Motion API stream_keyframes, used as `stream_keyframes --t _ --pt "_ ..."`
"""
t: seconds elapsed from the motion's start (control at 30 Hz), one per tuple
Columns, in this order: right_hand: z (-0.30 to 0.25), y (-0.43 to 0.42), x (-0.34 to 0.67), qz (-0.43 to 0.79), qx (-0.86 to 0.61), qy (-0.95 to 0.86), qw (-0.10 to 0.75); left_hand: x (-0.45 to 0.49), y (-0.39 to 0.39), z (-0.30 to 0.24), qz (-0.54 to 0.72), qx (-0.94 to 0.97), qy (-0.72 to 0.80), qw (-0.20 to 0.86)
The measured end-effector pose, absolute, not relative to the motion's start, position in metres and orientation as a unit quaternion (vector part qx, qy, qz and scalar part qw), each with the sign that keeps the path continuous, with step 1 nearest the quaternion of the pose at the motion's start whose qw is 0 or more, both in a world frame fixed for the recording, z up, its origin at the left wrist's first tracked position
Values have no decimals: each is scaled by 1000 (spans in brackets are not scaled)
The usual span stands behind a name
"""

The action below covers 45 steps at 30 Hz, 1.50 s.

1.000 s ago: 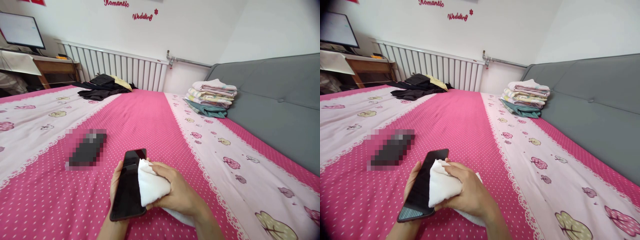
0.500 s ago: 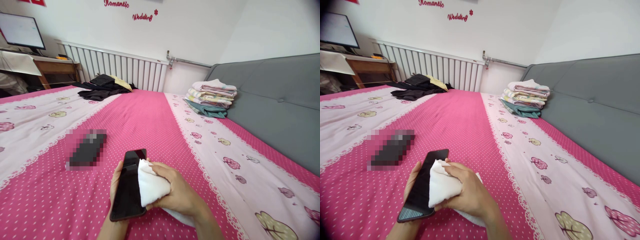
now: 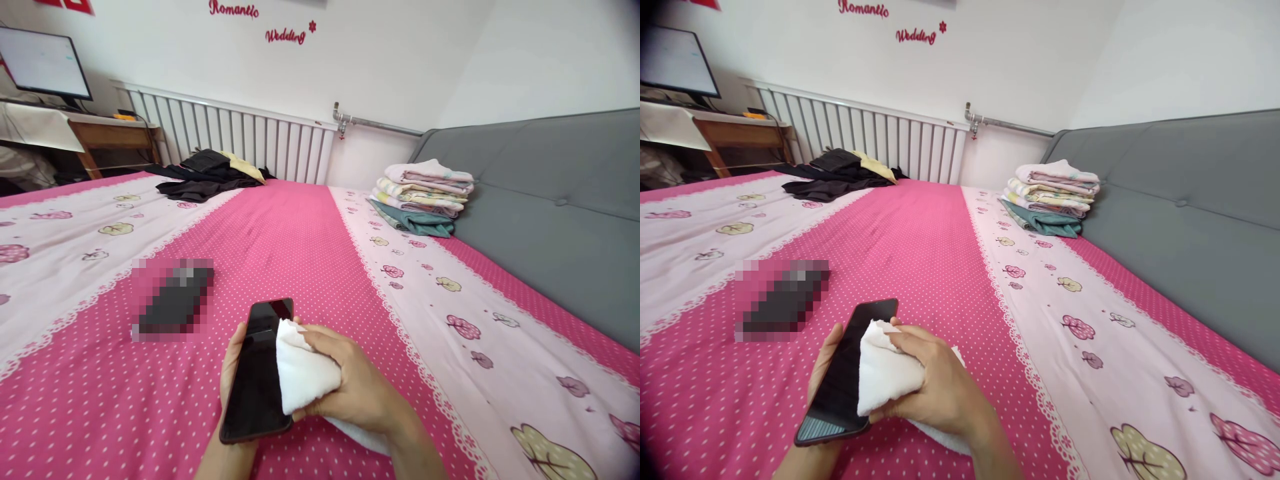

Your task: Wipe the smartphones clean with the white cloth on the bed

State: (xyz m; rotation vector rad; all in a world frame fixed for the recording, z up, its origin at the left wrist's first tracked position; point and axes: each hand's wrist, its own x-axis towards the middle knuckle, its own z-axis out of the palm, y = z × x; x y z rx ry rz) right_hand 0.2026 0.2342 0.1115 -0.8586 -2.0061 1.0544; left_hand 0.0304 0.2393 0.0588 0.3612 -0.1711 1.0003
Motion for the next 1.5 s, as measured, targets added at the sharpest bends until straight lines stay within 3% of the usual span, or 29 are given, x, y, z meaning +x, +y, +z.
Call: stream_keyframes --t 1.5 --pt "113 233 203 417 -316 -777 351 31 240 58 470 180 -102 858"
